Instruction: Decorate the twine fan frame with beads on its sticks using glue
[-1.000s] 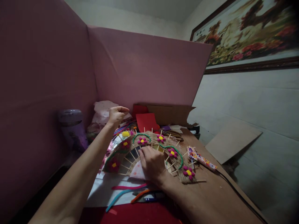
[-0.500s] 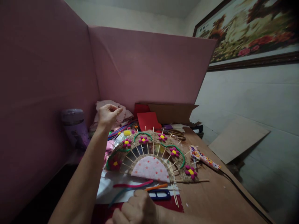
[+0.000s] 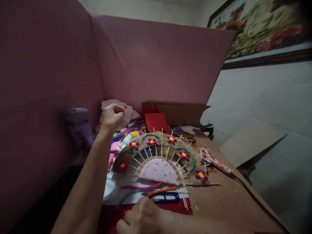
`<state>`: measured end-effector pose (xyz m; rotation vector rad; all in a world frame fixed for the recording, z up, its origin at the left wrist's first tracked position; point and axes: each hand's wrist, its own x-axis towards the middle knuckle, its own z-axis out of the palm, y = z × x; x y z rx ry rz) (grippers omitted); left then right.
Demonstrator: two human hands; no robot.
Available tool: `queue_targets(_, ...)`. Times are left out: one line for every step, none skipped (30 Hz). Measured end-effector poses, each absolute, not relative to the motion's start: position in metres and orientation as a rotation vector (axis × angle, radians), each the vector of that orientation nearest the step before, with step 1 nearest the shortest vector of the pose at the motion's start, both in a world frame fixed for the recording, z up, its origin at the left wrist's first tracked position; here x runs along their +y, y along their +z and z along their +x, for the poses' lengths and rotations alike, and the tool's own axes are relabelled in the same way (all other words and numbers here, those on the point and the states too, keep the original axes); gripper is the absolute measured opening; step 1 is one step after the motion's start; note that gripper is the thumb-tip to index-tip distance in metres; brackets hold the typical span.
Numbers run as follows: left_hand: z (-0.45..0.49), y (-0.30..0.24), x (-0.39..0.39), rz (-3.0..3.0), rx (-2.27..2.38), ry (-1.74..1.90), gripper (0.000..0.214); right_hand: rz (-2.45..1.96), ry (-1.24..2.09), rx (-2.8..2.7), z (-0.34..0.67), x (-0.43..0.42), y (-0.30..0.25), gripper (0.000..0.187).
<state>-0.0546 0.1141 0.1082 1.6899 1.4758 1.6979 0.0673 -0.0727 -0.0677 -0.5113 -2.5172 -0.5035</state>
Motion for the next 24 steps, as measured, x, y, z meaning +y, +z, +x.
queue_targets(-0.051,0.109,0.112,1.738,1.447,1.709,0.015,-0.51,-0.524,-2.529,0.067,-0.075,-0.068,0.027)
queue_targets(-0.047,0.109,0.11,1.784,1.403,1.72,0.016,-0.499,-0.54,-2.541,0.068,-0.077,-0.068,0.023)
queue_targets(-0.043,0.11,0.107,1.834,1.352,1.72,0.017,-0.478,-0.554,-2.552,0.068,-0.079,-0.068,0.02)
queue_targets(-0.038,0.11,0.103,1.884,1.295,1.687,0.017,-0.458,-0.565,-2.556,0.068,-0.082,-0.066,0.018)
queue_targets(-0.032,0.112,0.099,1.926,1.229,1.663,0.015,-0.434,-0.57,-2.552,0.069,-0.084,-0.064,0.016)
queue_targets(-0.027,0.114,0.094,1.951,1.171,1.65,0.011,-0.416,-0.568,-2.541,0.07,-0.086,-0.06,0.015)
queue_targets(-0.023,0.116,0.088,1.967,1.123,1.621,0.005,-0.415,-0.561,-2.527,0.071,-0.087,-0.057,0.014)
queue_targets(-0.019,0.119,0.082,1.966,1.088,1.616,0.003,-0.427,-0.551,-2.519,0.073,-0.087,-0.052,0.012)
queue_targets(-0.015,0.123,0.076,1.96,1.067,1.629,0.006,-0.455,-0.54,-2.521,0.075,-0.087,-0.048,0.01)
queue_targets(-0.013,0.126,0.07,1.962,1.052,1.643,0.01,-0.507,-0.536,-2.53,0.077,-0.086,-0.043,0.007)
queue_targets(-0.011,0.13,0.064,1.966,1.028,1.67,0.014,-0.563,-0.542,-2.542,0.08,-0.085,-0.039,0.006)
queue_targets(-0.01,0.133,0.059,1.97,0.996,1.718,0.018,-0.626,-0.549,-2.543,0.082,-0.083,-0.037,0.006)
queue_targets(-0.009,0.136,0.054,1.978,0.965,1.744,0.019,-0.682,-0.554,-2.535,0.084,-0.082,-0.035,0.006)
queue_targets(-0.009,0.139,0.049,1.987,0.934,1.781,0.019,-0.726,-0.552,-2.523,0.085,-0.08,-0.035,0.006)
queue_targets(-0.009,0.141,0.045,1.996,0.905,1.831,0.018,-0.762,-0.55,-2.499,0.086,-0.079,-0.036,0.007)
queue_targets(-0.009,0.143,0.041,2.006,0.879,1.869,0.015,-0.787,-0.55,-2.467,0.086,-0.077,-0.038,0.008)
queue_targets(-0.009,0.145,0.037,2.009,0.851,1.915,0.013,-0.805,-0.559,-2.427,0.086,-0.075,-0.041,0.009)
queue_targets(-0.009,0.147,0.033,2.005,0.821,1.958,0.011,-0.818,-0.577,-2.385,0.086,-0.074,-0.043,0.01)
queue_targets(-0.009,0.149,0.029,1.996,0.791,1.993,0.01,-0.83,-0.597,-2.347,0.086,-0.071,-0.044,0.012)
queue_targets(-0.009,0.151,0.025,1.978,0.756,2.026,0.01,-0.845,-0.612,-2.315,0.087,-0.069,-0.044,0.013)
queue_targets(-0.009,0.152,0.022,1.957,0.723,2.057,0.01,-0.861,-0.616,-2.295,0.088,-0.067,-0.042,0.015)
queue_targets(-0.009,0.153,0.019,1.929,0.697,2.086,0.01,-0.879,-0.609,-2.275,0.091,-0.064,-0.039,0.016)
queue_targets(-0.01,0.154,0.017,1.902,0.676,2.115,0.01,-0.9,-0.594,-2.252,0.095,-0.061,-0.034,0.017)
queue_targets(-0.011,0.155,0.016,1.883,0.66,2.134,0.009,-0.918,-0.579,-2.209,0.099,-0.058,-0.029,0.018)
